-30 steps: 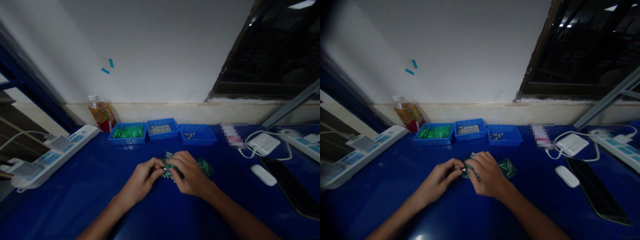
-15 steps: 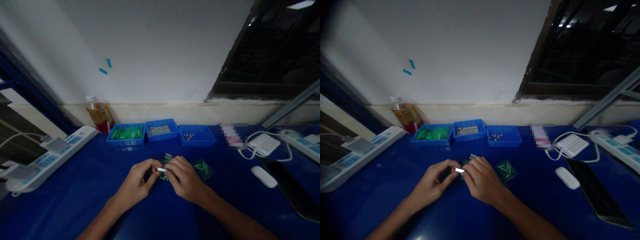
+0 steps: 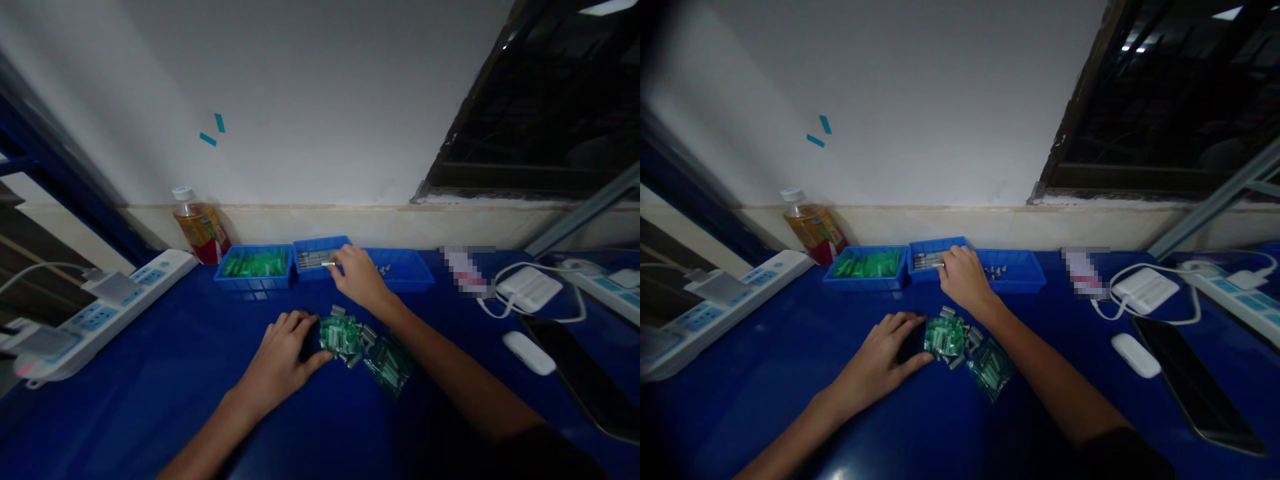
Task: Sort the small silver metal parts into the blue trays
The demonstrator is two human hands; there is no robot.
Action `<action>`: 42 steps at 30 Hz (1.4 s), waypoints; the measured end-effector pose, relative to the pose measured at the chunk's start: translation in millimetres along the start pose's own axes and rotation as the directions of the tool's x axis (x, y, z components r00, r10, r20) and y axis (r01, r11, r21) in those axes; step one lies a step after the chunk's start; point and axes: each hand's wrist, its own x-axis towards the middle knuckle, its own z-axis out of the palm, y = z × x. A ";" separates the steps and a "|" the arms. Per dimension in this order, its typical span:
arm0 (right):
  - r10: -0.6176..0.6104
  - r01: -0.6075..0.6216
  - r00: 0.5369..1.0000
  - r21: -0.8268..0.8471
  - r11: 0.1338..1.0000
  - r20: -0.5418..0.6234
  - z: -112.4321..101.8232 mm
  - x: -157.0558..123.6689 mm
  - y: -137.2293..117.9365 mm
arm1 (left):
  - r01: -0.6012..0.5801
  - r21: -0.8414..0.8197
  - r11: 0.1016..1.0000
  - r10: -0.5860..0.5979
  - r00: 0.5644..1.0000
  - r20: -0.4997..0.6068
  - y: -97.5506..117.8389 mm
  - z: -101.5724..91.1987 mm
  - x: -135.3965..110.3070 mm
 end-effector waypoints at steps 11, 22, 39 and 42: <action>0.148 -0.153 0.963 0.004 0.988 0.223 21.8 65.1 -9.2 | -0.124 -0.009 0.992 0.124 0.992 0.035 -0.8 1.6 -1.5; -0.107 0.072 0.987 0.259 0.963 0.123 -20.1 -103.3 -20.0 | -0.095 -0.031 0.995 0.098 0.990 0.103 -10.6 -6.4 -0.3; -0.193 0.127 0.960 0.294 0.947 0.205 -26.9 -114.3 -41.7 | -0.009 -0.071 0.997 0.003 0.997 -0.079 -11.4 -13.9 3.8; -0.209 0.150 0.968 0.341 0.928 0.141 -25.3 -115.1 -47.1 | 0.000 -0.349 0.937 -0.041 0.993 -0.111 -6.6 -15.7 4.2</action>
